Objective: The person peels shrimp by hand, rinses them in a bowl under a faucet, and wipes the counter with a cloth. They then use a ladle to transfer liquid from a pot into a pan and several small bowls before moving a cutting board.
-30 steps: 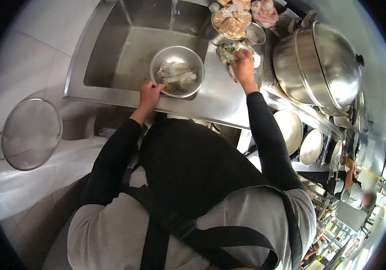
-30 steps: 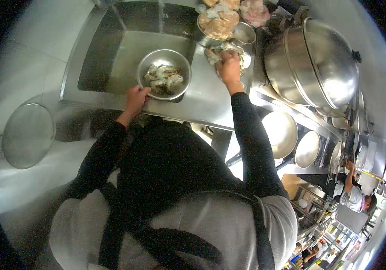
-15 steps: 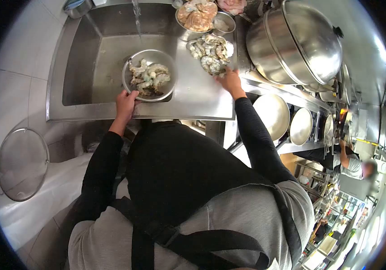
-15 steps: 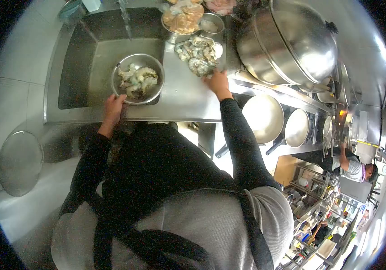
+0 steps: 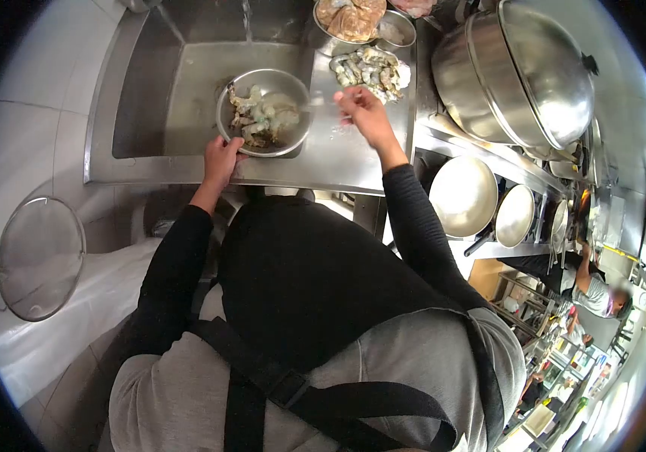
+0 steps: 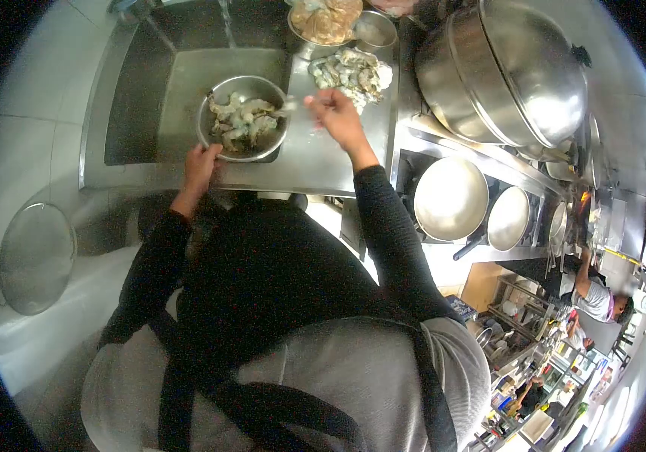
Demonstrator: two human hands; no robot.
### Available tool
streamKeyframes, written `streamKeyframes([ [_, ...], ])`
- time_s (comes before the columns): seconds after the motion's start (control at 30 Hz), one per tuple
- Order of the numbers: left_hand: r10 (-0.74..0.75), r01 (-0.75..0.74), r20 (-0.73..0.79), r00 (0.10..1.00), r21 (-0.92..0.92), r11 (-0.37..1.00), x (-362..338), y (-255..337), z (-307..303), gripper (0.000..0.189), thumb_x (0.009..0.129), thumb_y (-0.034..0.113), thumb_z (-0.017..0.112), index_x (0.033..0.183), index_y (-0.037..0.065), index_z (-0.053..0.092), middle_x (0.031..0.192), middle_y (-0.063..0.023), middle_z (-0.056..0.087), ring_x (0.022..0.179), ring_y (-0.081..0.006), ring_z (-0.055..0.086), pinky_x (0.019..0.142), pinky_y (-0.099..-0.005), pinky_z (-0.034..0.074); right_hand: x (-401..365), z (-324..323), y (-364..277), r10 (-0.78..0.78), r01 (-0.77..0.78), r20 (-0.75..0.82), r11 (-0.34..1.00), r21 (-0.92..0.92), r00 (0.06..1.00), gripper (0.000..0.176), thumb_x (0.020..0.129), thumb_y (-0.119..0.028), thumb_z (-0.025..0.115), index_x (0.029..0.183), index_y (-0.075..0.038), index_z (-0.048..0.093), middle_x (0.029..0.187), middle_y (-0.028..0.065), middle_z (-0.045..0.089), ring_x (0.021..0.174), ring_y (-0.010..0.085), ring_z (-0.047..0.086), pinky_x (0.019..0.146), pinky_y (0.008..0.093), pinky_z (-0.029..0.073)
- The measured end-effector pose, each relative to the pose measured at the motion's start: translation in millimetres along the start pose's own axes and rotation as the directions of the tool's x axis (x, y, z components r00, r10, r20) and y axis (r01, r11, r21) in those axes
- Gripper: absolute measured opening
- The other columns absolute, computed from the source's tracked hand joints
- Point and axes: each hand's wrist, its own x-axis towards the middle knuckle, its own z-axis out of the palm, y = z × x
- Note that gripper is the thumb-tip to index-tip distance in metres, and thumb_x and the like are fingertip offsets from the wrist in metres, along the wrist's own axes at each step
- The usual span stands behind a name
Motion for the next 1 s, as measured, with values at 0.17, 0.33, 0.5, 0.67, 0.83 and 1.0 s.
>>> streamKeyframes([
  [0.17,0.216,-0.192,-0.019,0.976,0.384,0.903,27,-37,-15,0.039,0.078,0.031,0.071,0.079,-0.007,0.063,0.073,-0.0214,0.063,0.067,-0.0271,0.062,0.063,-0.0404,0.048,43,-32,64,-0.401,0.053,-0.185,0.513,-0.857,0.897,0.062,0.083,-0.055,0.067,0.123,-0.009,0.059,0.127,0.0334,0.048,0.121,0.0443,0.046,0.098,0.0483,0.045],
  [0.33,0.313,-0.272,-0.009,0.950,0.472,0.839,27,-46,-21,0.046,0.078,0.037,0.071,0.078,-0.009,0.062,0.077,-0.0279,0.062,0.072,-0.0387,0.059,0.068,-0.0457,0.046,55,-18,79,-0.219,0.039,-0.072,0.465,-0.884,0.973,0.049,0.085,-0.040,0.066,0.124,-0.014,0.052,0.131,0.0350,0.041,0.105,0.0493,0.057,0.089,0.0499,0.051],
  [0.5,0.234,-0.209,-0.022,0.972,0.379,0.902,27,-46,-15,0.036,0.079,0.029,0.070,0.079,-0.006,0.064,0.073,-0.0196,0.064,0.063,-0.0258,0.061,0.061,-0.0395,0.048,58,-36,77,-0.340,0.137,-0.069,0.546,-0.826,0.938,0.039,0.073,-0.012,0.069,0.109,-0.008,0.057,0.096,0.0208,0.065,0.094,0.0383,0.061,0.082,0.0451,0.052],
  [0.67,0.136,-0.128,-0.032,0.990,0.184,0.975,9,-18,-6,0.024,0.082,0.020,0.067,0.078,-0.004,0.064,0.065,-0.0048,0.061,0.061,-0.0122,0.058,0.055,-0.0322,0.047,41,15,32,-0.247,0.238,-0.139,0.968,-0.082,0.959,0.044,0.080,-0.021,0.073,0.117,-0.007,0.055,0.111,0.0185,0.063,0.104,0.0291,0.060,0.094,0.0359,0.045],
  [0.83,0.160,-0.154,0.003,0.987,0.291,0.944,4,-6,-5,0.019,0.083,0.015,0.066,0.081,-0.004,0.064,0.068,-0.0046,0.062,0.059,-0.0111,0.058,0.054,-0.0296,0.048,62,-14,-2,-0.363,0.169,-0.203,0.769,-0.616,0.910,0.059,0.078,-0.032,0.076,0.128,-0.011,0.054,0.124,0.0180,0.053,0.116,0.0368,0.051,0.096,0.0431,0.045],
  [1.0,0.128,-0.123,-0.025,0.991,0.134,0.983,2,-6,-4,0.018,0.083,0.013,0.065,0.080,-0.004,0.063,0.069,-0.0048,0.063,0.056,-0.0108,0.058,0.051,-0.0287,0.049,68,-46,0,-0.178,-0.124,-0.215,0.420,-0.899,0.960,0.065,0.075,-0.034,0.077,0.134,-0.021,0.053,0.142,0.0173,0.035,0.119,0.0476,0.047,0.098,0.0488,0.045],
])
